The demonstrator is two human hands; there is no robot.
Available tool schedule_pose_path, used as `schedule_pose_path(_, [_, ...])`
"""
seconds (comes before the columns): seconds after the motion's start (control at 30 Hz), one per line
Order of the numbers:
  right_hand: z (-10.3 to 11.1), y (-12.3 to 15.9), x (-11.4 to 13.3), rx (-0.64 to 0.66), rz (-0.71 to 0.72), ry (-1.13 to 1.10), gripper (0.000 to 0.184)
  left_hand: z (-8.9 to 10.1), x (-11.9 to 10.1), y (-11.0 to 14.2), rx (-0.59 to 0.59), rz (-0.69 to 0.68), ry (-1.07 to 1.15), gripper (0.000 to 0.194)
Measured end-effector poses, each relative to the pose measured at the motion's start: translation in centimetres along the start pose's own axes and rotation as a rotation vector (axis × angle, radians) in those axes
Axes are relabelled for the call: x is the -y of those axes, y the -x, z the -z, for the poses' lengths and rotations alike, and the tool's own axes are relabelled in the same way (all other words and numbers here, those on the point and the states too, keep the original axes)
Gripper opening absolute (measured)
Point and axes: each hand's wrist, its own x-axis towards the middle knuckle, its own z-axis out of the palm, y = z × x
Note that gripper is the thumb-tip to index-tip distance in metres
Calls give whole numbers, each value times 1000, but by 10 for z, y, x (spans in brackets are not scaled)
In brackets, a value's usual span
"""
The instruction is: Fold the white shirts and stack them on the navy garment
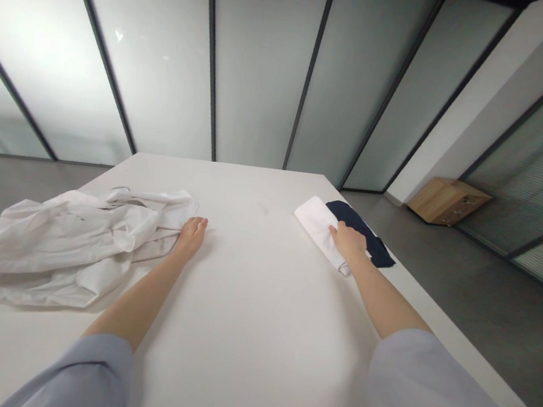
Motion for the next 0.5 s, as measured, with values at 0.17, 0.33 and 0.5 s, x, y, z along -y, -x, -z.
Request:
schedule_pose_path(0.17, [22,-8,-29,-141,-76,7,50,3,-2,2,32,-30,-45,40])
schedule_pose_path(0.33, [49,-35,-66,-262,-148,-39,60,3,-3,4,34,-49,-51,41])
schedule_pose_path(0.5, [20,-64,-100,-136,-185,-92,56,4,-2,4,42,-42,-41,41])
